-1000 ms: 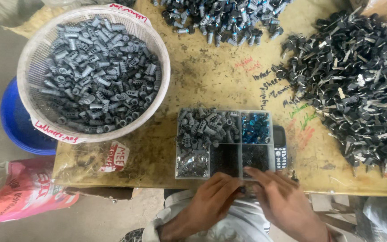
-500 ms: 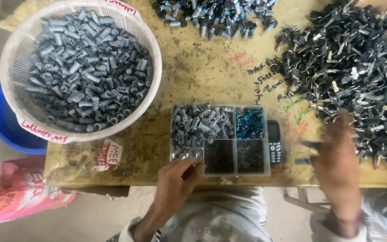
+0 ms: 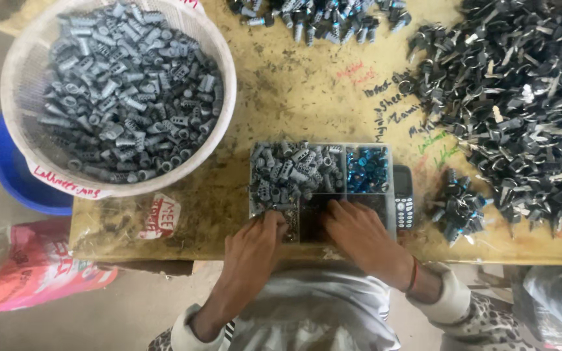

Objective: The person sits at a workbench and assembles small plastic components by hand, taking gray ribbed bodies and blue caps from a compartment box, pressing the pieces together, and placing the finished assemblies on the table. They repeat this cycle throughout the episode, occasionally reaching into the bins for more parts.

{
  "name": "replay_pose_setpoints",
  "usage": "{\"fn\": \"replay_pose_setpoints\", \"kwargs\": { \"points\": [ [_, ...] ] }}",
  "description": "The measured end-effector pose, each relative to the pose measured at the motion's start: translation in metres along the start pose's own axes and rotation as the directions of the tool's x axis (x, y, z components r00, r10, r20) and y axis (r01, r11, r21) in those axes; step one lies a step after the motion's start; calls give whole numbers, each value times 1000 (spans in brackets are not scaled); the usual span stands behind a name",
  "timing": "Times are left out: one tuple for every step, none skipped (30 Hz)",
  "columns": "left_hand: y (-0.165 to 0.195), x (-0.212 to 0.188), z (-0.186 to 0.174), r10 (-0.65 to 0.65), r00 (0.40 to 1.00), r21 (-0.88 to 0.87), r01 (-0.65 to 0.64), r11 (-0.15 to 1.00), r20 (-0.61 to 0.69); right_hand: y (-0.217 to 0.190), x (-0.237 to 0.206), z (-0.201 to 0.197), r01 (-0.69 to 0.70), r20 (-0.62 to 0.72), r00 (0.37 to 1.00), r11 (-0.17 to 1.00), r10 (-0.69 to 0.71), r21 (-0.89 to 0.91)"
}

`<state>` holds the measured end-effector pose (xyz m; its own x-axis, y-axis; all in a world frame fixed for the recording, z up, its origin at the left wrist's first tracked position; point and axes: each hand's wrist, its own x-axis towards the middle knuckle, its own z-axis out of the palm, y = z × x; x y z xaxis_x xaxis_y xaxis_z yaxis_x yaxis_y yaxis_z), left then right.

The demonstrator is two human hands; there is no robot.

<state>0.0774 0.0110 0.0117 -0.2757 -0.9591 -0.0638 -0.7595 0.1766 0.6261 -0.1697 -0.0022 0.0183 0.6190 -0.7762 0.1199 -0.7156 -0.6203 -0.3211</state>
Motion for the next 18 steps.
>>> {"fn": "replay_pose_setpoints", "kwargs": {
  "points": [
    [0,0,0,-31,1000,-19,31,999,3,-1,0,-1,86,-127,988,996,-89,-27],
    [0,1,0,-17,1000,-90,17,996,-7,-1,1,-2,33,-68,997,999,-34,-7],
    [0,1,-1,-10,1000,-163,6,987,-22,-2,3,-3,-17,-2,1000,1000,17,9],
    [-1,0,-1,-6,999,-235,-2,972,-34,-4,6,-3,-68,66,996,997,66,25],
    [-2,-1,-1,-26,999,-250,20,968,-22,-5,8,-4,-164,113,981,984,156,64],
    [-4,-3,-1,-45,999,-262,41,964,-10,-7,10,-5,-260,161,957,961,242,99],
    [-6,-5,-1,-64,998,-273,63,960,4,-9,12,-5,-356,212,922,926,324,130],
    [-8,-6,1,-38,998,-297,22,955,-48,-10,13,-5,-346,134,936,918,325,195],
    [-10,-7,3,-14,995,-319,-20,948,-103,-11,13,-5,-330,55,943,908,328,257],
    [-11,-8,7,10,987,-339,-64,939,-160,-12,13,-4,-308,-25,943,897,333,315],
    [-12,-9,12,-20,989,-408,-41,912,-145,-12,11,-3,-309,-26,938,866,347,393],
    [-11,-9,17,-48,991,-475,-19,880,-128,-11,9,-1,-308,-26,932,828,362,468],
    [-10,-9,24,-74,991,-538,4,843,-109,-10,6,1,-305,-25,926,785,377,540],
    [-8,-8,30,-72,993,-590,-1,807,-99,-10,3,4,-283,-38,927,765,372,578],
    [-5,-7,36,-67,994,-641,-4,768,-88,-9,0,7,-262,-52,928,744,370,615],
    [-2,-6,42,-62,995,-689,-8,725,-76,-9,-5,10,-240,-67,927,721,369,650],
    [2,-5,47,-50,996,-714,-14,700,-69,-9,-9,13,-256,2,917,584,399,770],
    [6,-4,50,-39,997,-740,-21,672,-63,-9,-12,16,-268,76,906,428,416,863]
  ]
}}
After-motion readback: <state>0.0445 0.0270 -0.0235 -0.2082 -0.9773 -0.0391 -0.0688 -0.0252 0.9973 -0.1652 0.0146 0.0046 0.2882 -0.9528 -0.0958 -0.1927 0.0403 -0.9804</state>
